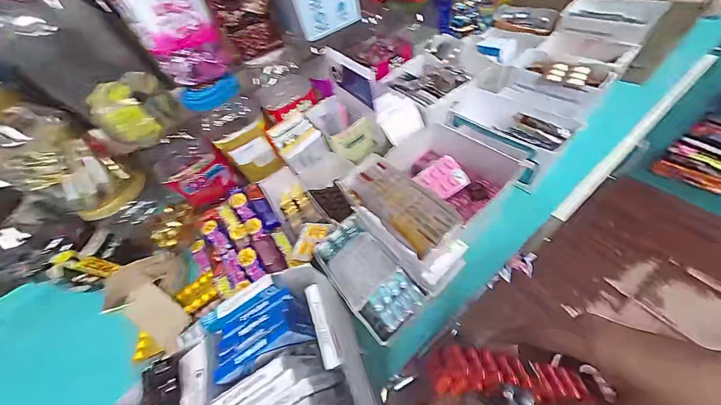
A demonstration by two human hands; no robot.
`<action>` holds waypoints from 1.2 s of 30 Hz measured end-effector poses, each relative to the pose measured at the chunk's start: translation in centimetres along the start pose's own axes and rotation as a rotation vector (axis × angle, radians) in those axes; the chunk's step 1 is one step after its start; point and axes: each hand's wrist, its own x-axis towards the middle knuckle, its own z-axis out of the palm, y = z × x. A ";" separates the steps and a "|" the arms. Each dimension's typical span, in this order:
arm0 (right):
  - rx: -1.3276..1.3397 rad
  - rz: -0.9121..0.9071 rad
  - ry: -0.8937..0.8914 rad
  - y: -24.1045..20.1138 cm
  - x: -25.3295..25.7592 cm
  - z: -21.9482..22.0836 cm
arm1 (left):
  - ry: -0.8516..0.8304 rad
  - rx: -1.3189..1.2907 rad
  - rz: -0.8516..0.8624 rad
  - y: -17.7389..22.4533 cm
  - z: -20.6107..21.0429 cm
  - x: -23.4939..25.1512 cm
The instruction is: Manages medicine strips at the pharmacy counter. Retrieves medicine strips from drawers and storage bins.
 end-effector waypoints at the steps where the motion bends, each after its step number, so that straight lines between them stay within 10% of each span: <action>1: 0.003 0.037 0.038 0.5 -1.2 0.4 | -0.027 0.008 -0.027 -0.7 0.4 1.1; 9: -0.391 0.398 0.180 16.1 -13.3 -11.5 | -0.046 -0.159 -0.110 -7.8 5.7 9.5; 14: -0.872 0.642 -0.253 27.8 -13.8 -21.6 | 0.288 -0.101 -0.089 -13.6 12.8 15.7; 18: -0.804 0.321 -0.284 36.7 -15.1 -23.0 | 0.561 -0.259 0.022 -18.1 19.9 18.0; 27: -0.736 0.290 -0.337 37.8 -16.5 -23.0 | 0.894 -0.198 0.231 -19.7 32.3 15.7; 36: -0.716 0.394 -0.485 30.9 -31.5 -20.9 | 0.887 -0.348 0.348 -23.5 37.3 12.0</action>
